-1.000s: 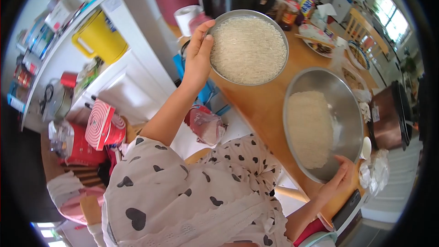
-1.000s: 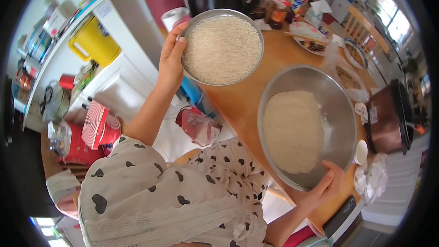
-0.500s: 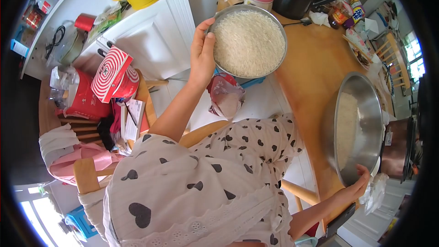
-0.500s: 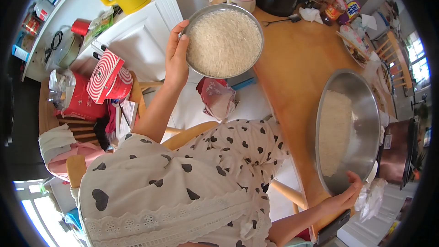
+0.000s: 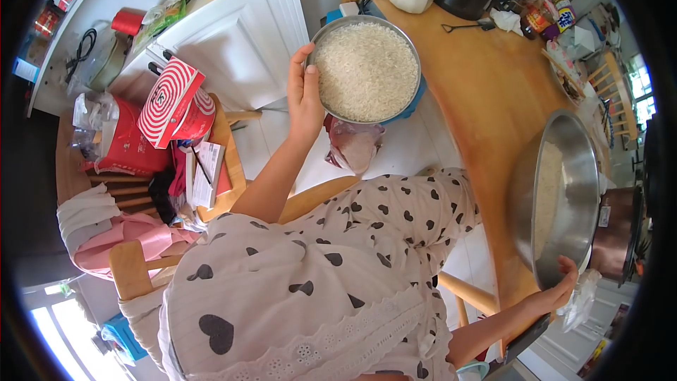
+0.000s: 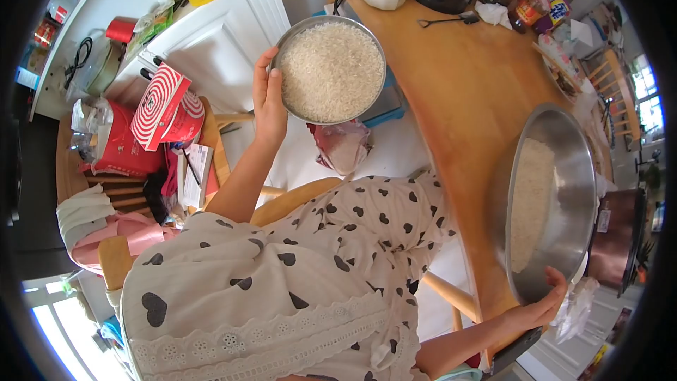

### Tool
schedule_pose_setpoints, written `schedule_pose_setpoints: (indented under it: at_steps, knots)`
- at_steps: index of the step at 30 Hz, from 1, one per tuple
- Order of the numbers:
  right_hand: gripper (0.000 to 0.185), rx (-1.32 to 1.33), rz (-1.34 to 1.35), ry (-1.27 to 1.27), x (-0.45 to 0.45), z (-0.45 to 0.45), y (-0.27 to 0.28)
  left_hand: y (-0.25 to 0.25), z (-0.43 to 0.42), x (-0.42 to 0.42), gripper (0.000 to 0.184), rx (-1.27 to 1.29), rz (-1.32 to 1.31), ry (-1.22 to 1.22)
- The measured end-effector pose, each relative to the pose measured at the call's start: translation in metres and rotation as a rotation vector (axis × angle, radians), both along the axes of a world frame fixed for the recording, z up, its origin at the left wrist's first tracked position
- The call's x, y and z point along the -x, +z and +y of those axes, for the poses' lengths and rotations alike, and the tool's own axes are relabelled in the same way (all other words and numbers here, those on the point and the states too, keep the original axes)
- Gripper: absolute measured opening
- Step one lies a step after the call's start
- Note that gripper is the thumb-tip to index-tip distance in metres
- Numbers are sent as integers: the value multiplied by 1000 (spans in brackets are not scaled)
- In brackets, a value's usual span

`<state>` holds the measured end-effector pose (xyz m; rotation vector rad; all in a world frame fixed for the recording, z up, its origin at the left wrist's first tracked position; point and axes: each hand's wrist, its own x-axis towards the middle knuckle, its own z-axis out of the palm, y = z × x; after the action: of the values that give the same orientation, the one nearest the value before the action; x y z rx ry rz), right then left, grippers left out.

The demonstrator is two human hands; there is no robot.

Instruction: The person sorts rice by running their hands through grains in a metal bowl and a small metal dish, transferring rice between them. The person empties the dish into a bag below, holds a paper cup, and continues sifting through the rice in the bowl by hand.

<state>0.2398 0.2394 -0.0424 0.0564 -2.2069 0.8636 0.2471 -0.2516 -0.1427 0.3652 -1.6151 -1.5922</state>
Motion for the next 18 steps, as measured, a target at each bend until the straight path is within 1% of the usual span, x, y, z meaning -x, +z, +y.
schedule_pose_setpoints:
  at_steps: [3,6,12,18]
  knots:
    - [42,-5,-6,6,0,3,-1,-11,-5,-3,38,43,-8,22]
    - [43,-11,-16,-11,0,3,0,-18,-5,-3,38,16,23,24]
    - [42,-6,-19,-25,0,4,-1,-29,-6,-9,40,-39,-72,40]
    - [42,7,-2,-25,1,7,-2,-38,-2,-7,48,-15,-103,95]
